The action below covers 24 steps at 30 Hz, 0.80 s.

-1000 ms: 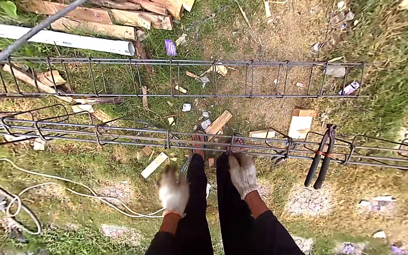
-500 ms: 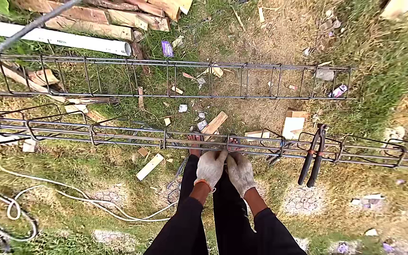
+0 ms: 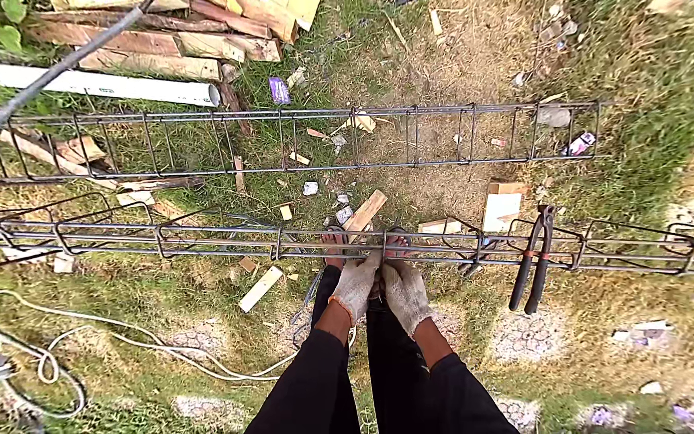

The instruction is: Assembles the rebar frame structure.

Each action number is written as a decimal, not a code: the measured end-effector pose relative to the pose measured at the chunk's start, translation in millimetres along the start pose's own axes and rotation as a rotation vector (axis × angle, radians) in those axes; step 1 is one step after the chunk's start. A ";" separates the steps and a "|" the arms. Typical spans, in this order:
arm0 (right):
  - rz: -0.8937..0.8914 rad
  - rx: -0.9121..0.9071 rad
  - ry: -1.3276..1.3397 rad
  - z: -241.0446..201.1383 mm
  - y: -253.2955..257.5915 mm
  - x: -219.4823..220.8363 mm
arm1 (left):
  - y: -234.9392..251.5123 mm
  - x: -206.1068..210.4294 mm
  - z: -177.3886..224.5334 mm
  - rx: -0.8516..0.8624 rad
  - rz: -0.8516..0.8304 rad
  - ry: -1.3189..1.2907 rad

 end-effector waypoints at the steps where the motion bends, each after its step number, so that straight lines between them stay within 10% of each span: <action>1: 0.007 -0.027 -0.044 -2.2 -0.6 -0.5 | -1.7 0.3 2.8 0.003 0.012 -0.002; 13: 0.073 -0.122 0.122 -1.6 -7.9 -4.3 | -7.9 -0.4 5.2 -0.035 -0.030 -0.098; 24: 0.072 -0.165 0.076 -0.1 -9.4 -5.6 | -18.0 0.9 16.5 0.263 0.347 0.734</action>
Point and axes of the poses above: each hand's wrist, its own y-axis towards the middle knuckle, its own x-axis out of the palm, z = x × y, the point moved 8 cm from there along y, towards the middle knuckle, and after that the axes turned 4 degrees about y, right-handed, at the moved point
